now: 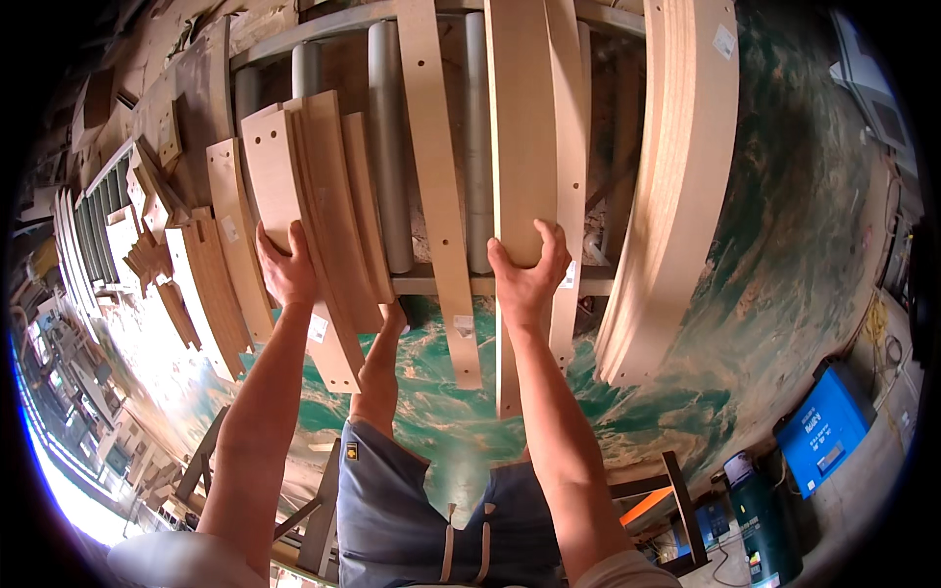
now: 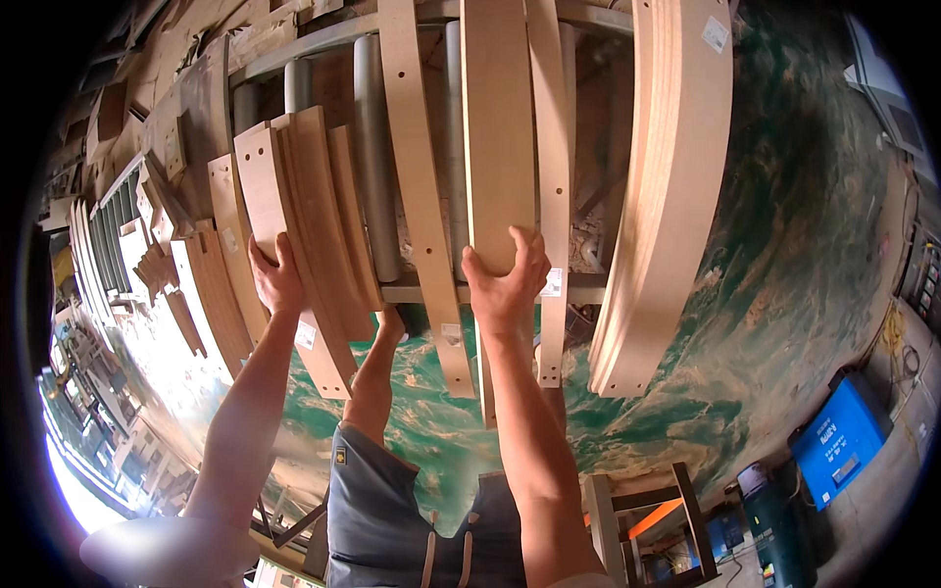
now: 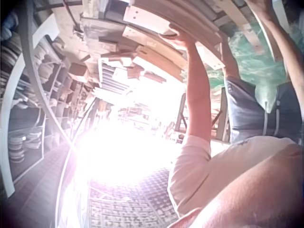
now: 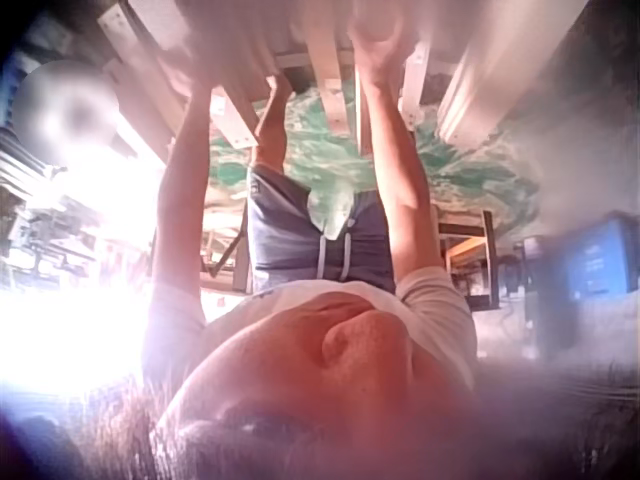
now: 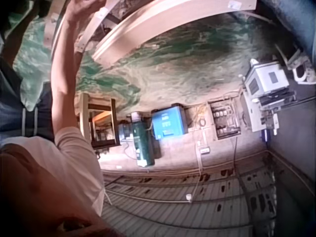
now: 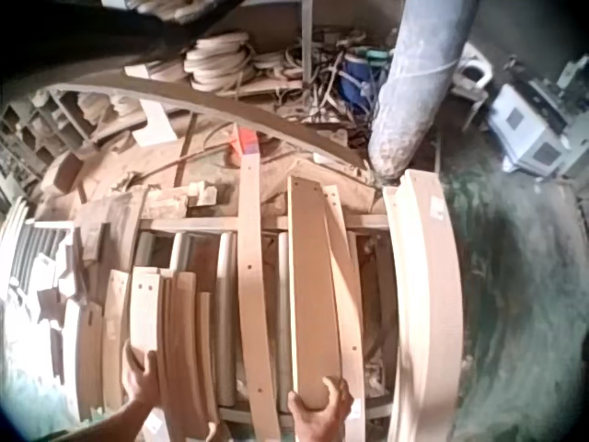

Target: The person picks up wooden planks one by one and feeds them into a woodworking machine.

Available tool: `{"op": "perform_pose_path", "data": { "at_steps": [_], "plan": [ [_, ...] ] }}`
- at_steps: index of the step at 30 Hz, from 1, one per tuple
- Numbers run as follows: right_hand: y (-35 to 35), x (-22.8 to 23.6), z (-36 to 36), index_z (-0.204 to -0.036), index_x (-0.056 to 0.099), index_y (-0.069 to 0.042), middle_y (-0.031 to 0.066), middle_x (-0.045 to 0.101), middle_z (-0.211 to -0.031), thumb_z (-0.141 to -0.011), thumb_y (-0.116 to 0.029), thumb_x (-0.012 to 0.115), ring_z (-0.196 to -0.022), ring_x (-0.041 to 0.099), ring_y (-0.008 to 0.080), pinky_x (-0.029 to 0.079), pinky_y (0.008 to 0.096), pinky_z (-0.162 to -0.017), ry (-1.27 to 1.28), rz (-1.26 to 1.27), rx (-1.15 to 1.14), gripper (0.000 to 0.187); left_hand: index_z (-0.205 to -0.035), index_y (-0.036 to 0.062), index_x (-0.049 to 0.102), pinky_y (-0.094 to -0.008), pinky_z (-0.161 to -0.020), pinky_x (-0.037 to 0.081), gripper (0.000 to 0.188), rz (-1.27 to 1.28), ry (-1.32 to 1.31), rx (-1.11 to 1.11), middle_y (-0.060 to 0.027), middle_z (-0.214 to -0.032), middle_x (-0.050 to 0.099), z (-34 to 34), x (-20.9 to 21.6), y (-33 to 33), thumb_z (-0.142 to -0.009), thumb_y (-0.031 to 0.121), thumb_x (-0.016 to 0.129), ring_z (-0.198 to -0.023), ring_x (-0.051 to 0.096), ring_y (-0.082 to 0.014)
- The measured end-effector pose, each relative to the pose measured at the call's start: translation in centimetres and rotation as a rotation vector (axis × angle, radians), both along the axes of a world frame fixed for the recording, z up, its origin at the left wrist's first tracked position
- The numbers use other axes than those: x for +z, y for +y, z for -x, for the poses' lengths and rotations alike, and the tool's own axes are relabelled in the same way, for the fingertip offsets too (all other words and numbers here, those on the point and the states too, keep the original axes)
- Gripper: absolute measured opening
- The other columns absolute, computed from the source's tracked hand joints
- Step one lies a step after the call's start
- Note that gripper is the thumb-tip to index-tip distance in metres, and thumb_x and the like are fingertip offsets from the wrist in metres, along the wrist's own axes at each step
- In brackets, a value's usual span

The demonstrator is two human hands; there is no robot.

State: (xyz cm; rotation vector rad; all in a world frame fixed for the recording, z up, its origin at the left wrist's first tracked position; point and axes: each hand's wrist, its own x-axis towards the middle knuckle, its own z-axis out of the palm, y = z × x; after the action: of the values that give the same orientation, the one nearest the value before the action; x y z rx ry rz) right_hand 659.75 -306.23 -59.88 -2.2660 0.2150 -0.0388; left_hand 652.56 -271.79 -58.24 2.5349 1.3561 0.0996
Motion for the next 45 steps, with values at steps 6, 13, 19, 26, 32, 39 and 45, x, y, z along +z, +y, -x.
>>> {"op": "perform_pose_path", "data": {
  "at_steps": [6,13,19,26,32,39,45],
  "plan": [
    [-2.8,2.2,-0.1,-0.134,0.053,-0.011,0.0171,0.055,-0.139,-0.075,-0.021,0.089,-0.127,0.051,0.0395,0.039,0.0551,-0.108,-0.068,-0.110,-0.005,0.070,-0.155,0.0053,0.040,-0.0487,-0.114,0.040,0.085,0.043,0.002,-0.011,-0.0235,-0.153,0.050,0.3,-0.1,0.6,-0.098,0.066,0.055,-0.139,0.048,-0.0434],
    [-9.5,-3.1,-3.7,-0.130,0.060,-0.016,0.0265,0.046,-0.149,-0.074,-0.033,0.089,-0.137,0.045,0.0451,0.040,0.0577,-0.110,-0.085,0.228,-0.087,0.065,-0.155,0.0061,0.040,-0.0495,-0.113,0.041,0.083,0.020,0.007,-0.012,-0.0238,-0.152,0.050,-0.1,-0.2,0.2,-0.099,0.066,0.051,-0.138,0.049,-0.0444],
    [-10.9,-6.7,-5.2,-0.138,0.059,-0.015,0.0301,0.046,-0.148,-0.081,-0.027,0.084,-0.137,0.044,0.0479,0.036,0.0581,-0.113,-0.147,0.354,-0.011,0.064,-0.155,0.0050,0.039,-0.0498,-0.112,0.042,0.083,0.028,0.020,-0.028,-0.0238,-0.152,0.050,-0.6,-0.1,-0.3,-0.100,0.065,0.050,-0.138,0.049,-0.0443],
    [-8.0,-6.6,-3.9,-0.141,0.055,-0.007,0.0260,0.045,-0.153,-0.091,-0.016,0.071,-0.139,0.045,0.0455,0.038,0.0566,-0.113,-0.155,0.432,0.207,0.054,-0.156,0.0082,0.037,-0.0513,-0.109,0.044,0.082,0.037,0.035,-0.006,-0.0217,-0.154,0.047,0.0,0.0,0.2,-0.099,0.067,0.049,-0.136,0.050,-0.0444],
    [-2.3,-5.6,-1.8,-0.148,0.051,-0.012,0.0246,0.039,-0.155,-0.086,-0.007,0.071,-0.139,0.042,0.0446,0.036,0.0554,-0.114,0.065,0.603,0.299,0.065,-0.155,0.0103,0.039,-0.0519,-0.106,0.047,0.082,0.014,0.049,0.002,-0.0199,-0.153,0.050,0.0,0.2,0.0,-0.097,0.067,0.051,-0.133,0.054,-0.0434],
    [1.1,-6.5,-1.3,-0.146,0.052,-0.014,0.0265,0.042,-0.150,-0.078,0.006,0.066,-0.134,0.045,0.0485,0.038,0.0556,-0.111,-0.003,0.390,0.244,0.072,-0.153,0.0105,0.041,-0.0512,-0.103,0.049,0.079,0.024,-0.004,0.019,-0.0182,-0.148,0.053,-0.5,1.0,0.0,-0.095,0.062,0.059,-0.130,0.056,-0.0423],
    [4.6,-4.0,-0.6,-0.140,0.057,-0.007,0.0271,0.051,-0.143,-0.088,-0.008,0.068,-0.135,0.047,0.0460,0.038,0.0557,-0.112,-0.010,0.274,0.250,0.053,-0.151,0.0088,0.040,-0.0526,-0.102,0.049,0.078,0.110,-0.017,0.025,-0.0192,-0.143,0.053,-1.1,2.0,-0.3,-0.094,0.058,0.062,-0.128,0.055,-0.0434]
  ]
}}
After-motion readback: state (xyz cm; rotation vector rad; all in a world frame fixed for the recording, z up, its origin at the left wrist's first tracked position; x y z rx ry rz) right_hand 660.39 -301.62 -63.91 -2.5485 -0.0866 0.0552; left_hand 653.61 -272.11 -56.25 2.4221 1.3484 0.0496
